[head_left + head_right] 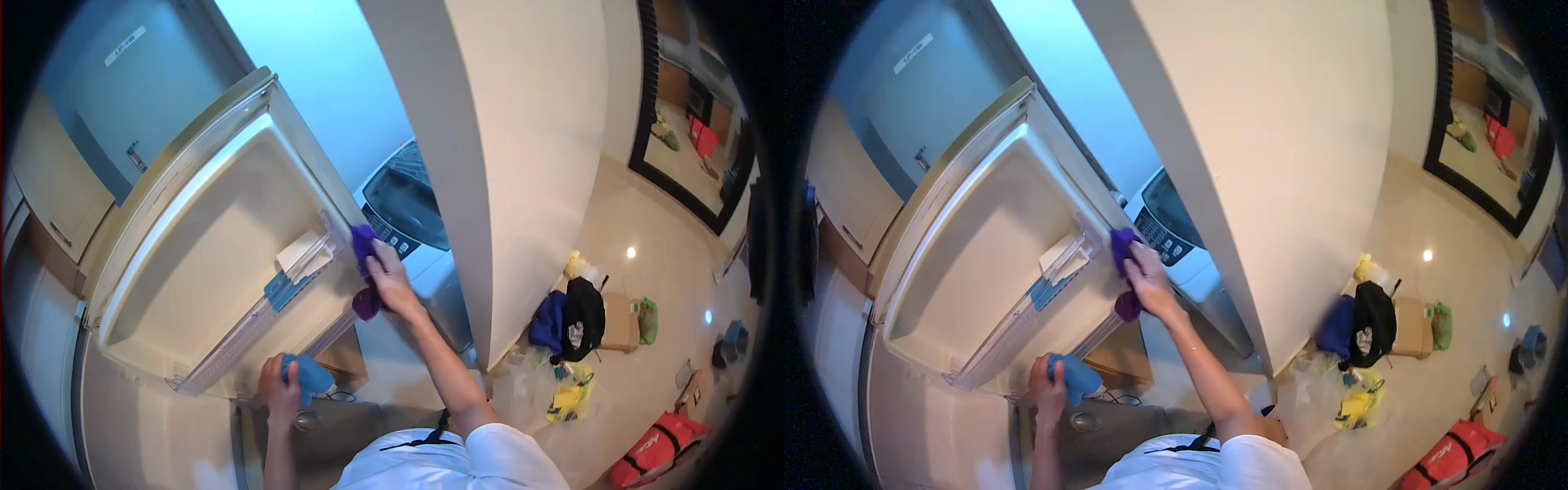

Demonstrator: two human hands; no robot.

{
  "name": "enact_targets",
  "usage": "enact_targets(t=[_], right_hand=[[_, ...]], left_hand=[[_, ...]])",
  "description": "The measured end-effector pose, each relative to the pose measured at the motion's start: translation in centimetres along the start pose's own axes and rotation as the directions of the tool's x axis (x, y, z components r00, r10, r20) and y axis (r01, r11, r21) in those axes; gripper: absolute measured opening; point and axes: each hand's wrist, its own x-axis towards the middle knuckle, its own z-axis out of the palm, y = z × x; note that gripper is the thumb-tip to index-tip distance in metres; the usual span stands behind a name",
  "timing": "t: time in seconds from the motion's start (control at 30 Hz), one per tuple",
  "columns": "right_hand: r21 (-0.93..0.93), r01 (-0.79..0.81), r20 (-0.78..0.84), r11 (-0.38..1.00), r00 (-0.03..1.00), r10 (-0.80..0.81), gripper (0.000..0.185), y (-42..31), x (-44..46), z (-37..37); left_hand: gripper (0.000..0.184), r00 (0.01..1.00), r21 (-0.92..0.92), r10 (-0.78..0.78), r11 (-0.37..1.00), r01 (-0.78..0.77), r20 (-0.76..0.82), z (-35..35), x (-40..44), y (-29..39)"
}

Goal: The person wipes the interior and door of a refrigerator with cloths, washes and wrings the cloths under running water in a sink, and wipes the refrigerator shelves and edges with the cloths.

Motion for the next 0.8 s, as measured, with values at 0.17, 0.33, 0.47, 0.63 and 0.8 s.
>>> enact_targets(t=[0.17,0.33,0.47,0.63,0.8], right_hand=[[0.18,0.425,0.15,0.887,0.88,-0.451,0.048,-10.5,8.7,1.5],[0.106,0.371,0.25,0.923,0.888,-0.386,0.045,-8.5,9.5,0.3],[0.043,0.126,0.182,0.991,0.974,-0.132,0.041,-0.2,0.5,-1.3],[0.176,0.378,0.295,0.909,0.861,-0.416,0.041,-7.3,4.4,-2.1],[0.278,0.558,0.213,0.782,0.758,-0.616,0.044,-19.9,11.8,-0.4]], left_hand=[[0.024,0.998,-0.01,0.035,0.999,-0.035,-0.053,4.3,3.5,5.7],[0.021,0.997,0.0,-0.051,0.999,0.051,-0.062,4.1,3.3,6.4],[0.02,0.993,0.023,-0.087,0.996,0.088,-0.075,3.8,2.9,7.0],[0.016,0.985,0.02,-0.027,0.999,0.031,-0.171,3.7,2.4,7.1],[0.014,0.978,0.01,-0.02,1.0,0.022,-0.207,2.9,1.4,7.6]])
